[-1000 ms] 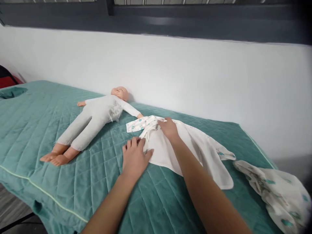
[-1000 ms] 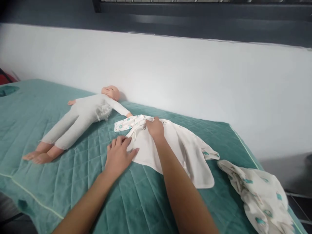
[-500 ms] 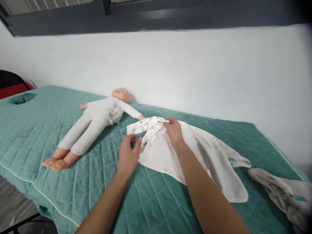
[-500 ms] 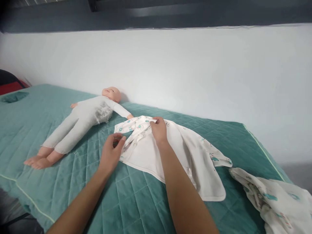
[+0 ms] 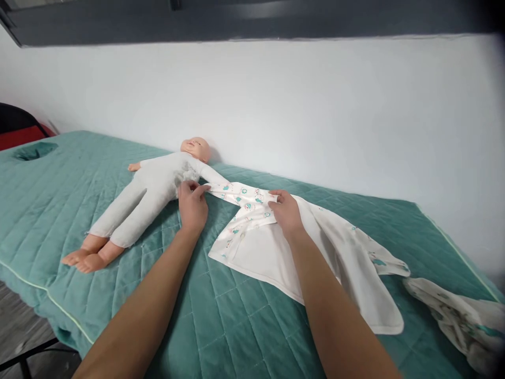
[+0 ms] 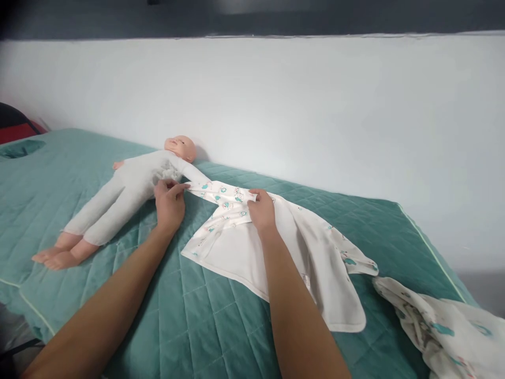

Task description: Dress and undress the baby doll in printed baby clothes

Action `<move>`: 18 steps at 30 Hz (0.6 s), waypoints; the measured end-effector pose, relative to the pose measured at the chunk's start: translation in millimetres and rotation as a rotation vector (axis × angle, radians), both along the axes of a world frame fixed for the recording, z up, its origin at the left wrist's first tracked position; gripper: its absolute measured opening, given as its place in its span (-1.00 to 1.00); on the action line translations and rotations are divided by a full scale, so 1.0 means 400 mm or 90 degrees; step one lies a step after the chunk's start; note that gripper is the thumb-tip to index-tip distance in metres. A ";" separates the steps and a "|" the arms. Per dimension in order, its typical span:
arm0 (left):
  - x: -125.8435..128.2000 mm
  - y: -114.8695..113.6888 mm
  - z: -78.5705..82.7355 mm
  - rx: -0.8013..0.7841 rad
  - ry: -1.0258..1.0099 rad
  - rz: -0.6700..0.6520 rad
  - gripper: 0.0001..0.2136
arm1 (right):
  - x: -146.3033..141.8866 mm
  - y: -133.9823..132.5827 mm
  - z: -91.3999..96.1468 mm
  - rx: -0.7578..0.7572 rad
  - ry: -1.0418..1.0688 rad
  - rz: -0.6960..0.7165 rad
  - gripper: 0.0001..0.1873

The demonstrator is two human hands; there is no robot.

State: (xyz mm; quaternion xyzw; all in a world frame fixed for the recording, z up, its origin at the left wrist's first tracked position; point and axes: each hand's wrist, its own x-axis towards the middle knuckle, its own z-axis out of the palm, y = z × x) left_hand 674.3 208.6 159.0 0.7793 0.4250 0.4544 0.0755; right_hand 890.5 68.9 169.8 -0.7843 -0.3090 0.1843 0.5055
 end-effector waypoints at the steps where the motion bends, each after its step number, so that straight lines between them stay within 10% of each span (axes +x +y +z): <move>1: 0.001 -0.005 0.007 0.010 -0.001 0.011 -0.67 | 0.001 0.000 0.000 -0.006 -0.006 0.001 -0.49; 4: 0.005 -0.057 0.036 -0.020 -0.008 -0.058 -0.75 | 0.004 -0.002 0.003 -0.022 -0.037 -0.004 -0.49; 9: 0.016 -0.183 0.084 -0.177 0.247 -0.416 -0.81 | 0.008 0.002 0.004 -0.045 -0.107 0.000 -0.50; 18: 0.006 -0.229 0.107 -0.081 0.504 -0.349 -0.73 | -0.007 0.026 0.010 -0.071 -0.114 0.029 -0.51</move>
